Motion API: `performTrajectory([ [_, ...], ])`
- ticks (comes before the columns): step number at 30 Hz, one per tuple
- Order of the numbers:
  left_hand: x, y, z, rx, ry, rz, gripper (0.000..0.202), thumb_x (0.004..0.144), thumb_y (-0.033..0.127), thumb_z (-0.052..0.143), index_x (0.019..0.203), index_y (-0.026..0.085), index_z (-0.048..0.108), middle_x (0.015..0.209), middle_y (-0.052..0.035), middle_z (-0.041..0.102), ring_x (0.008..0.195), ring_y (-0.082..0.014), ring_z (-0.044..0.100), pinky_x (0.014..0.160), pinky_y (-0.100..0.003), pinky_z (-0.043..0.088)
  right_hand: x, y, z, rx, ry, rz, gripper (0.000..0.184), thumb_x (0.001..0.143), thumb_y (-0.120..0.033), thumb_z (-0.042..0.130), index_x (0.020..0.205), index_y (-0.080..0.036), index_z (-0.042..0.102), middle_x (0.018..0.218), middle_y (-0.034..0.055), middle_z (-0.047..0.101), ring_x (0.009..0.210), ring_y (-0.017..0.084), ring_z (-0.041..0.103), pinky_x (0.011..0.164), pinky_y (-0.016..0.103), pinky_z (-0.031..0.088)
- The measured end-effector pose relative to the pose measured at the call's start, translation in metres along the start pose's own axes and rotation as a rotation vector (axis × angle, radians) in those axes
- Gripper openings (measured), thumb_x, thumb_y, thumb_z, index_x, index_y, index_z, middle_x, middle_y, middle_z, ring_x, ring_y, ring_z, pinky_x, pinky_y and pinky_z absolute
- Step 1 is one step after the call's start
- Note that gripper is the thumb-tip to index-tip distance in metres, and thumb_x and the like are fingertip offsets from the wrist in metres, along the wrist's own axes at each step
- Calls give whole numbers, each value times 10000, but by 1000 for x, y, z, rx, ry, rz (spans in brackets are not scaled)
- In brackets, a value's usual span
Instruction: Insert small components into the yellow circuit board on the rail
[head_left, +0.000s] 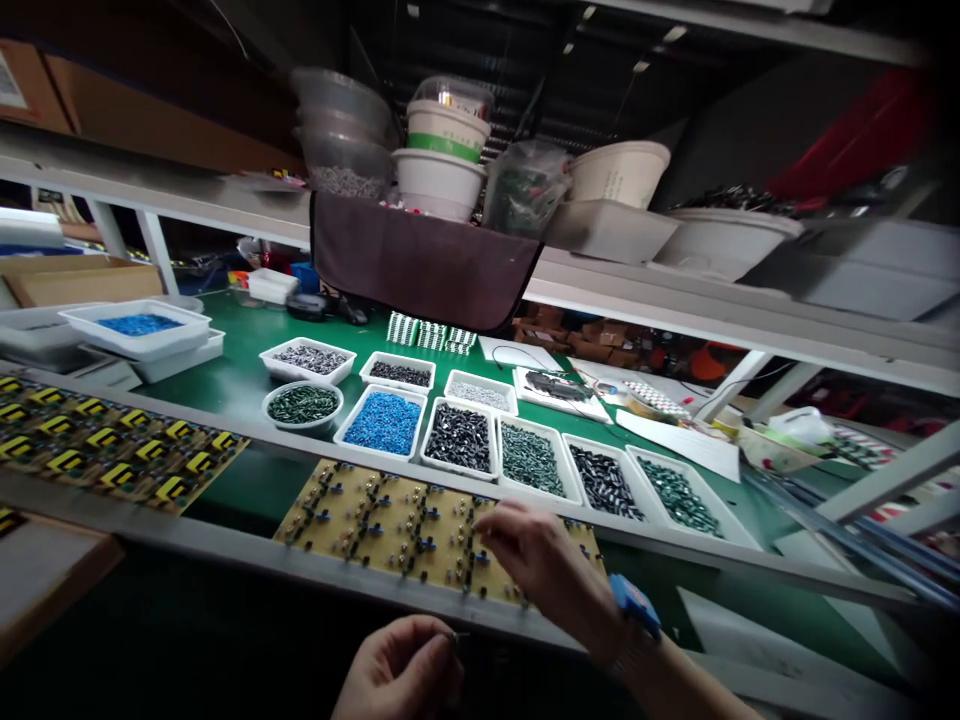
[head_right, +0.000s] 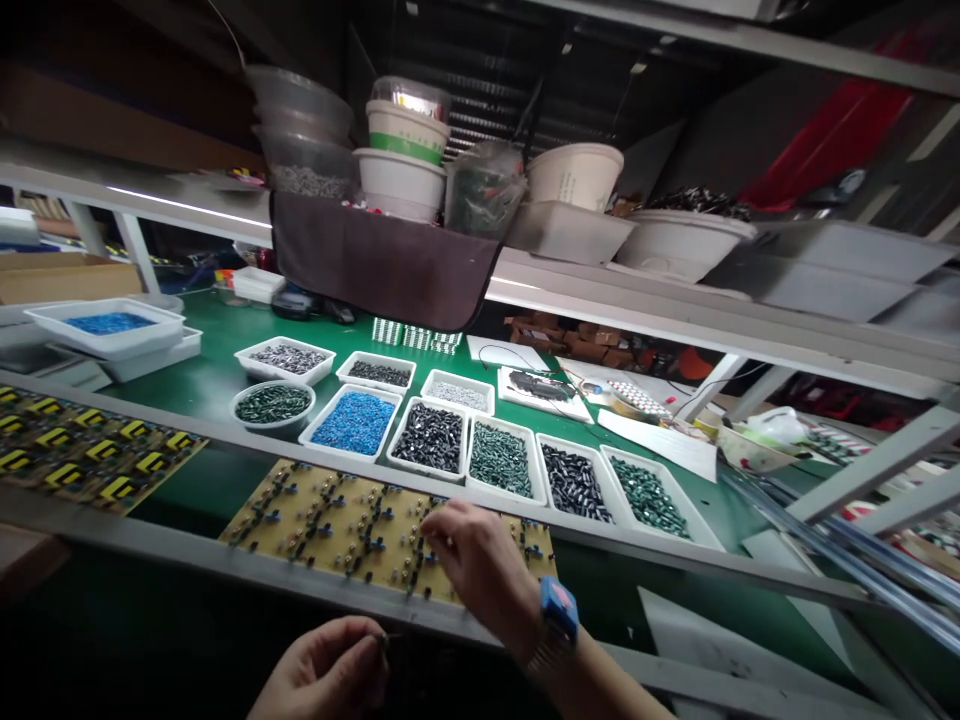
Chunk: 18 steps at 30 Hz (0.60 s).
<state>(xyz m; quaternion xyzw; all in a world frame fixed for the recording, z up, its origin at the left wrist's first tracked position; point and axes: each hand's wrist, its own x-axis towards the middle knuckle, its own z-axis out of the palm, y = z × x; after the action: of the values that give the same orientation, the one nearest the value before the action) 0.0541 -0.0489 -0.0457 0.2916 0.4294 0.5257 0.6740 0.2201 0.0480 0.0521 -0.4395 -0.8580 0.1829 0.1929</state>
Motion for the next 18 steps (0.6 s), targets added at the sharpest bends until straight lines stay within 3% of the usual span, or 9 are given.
performTrajectory([
  [3,-5,9,4,-181,-9,-42,441,591,529,852,733,132,721,519,14,583,472,-44,426,478,-168,274,-22,-22,8,300,-120,-127,199,914,-180,561,940,-240,749,874,16,697,771,126,649,706,208,468],
  [8,-16,16,16,-267,-42,-84,439,568,506,873,666,112,706,511,39,496,476,-32,361,467,-165,251,-40,-33,20,507,-96,-78,114,827,-220,693,906,-213,774,788,28,700,703,138,645,631,207,475],
  [13,-29,18,20,-231,-62,-99,390,637,466,846,718,104,724,558,23,524,514,-43,388,491,-164,293,-51,-39,17,445,-57,-51,76,807,-241,721,843,-193,768,714,7,676,633,117,608,579,193,440],
  [18,-34,25,14,-154,-135,-118,381,678,469,807,768,103,751,641,-43,656,578,-93,544,526,-176,380,-59,-49,6,239,-54,-120,86,836,-154,668,793,-186,736,737,0,665,663,105,608,613,187,416],
])
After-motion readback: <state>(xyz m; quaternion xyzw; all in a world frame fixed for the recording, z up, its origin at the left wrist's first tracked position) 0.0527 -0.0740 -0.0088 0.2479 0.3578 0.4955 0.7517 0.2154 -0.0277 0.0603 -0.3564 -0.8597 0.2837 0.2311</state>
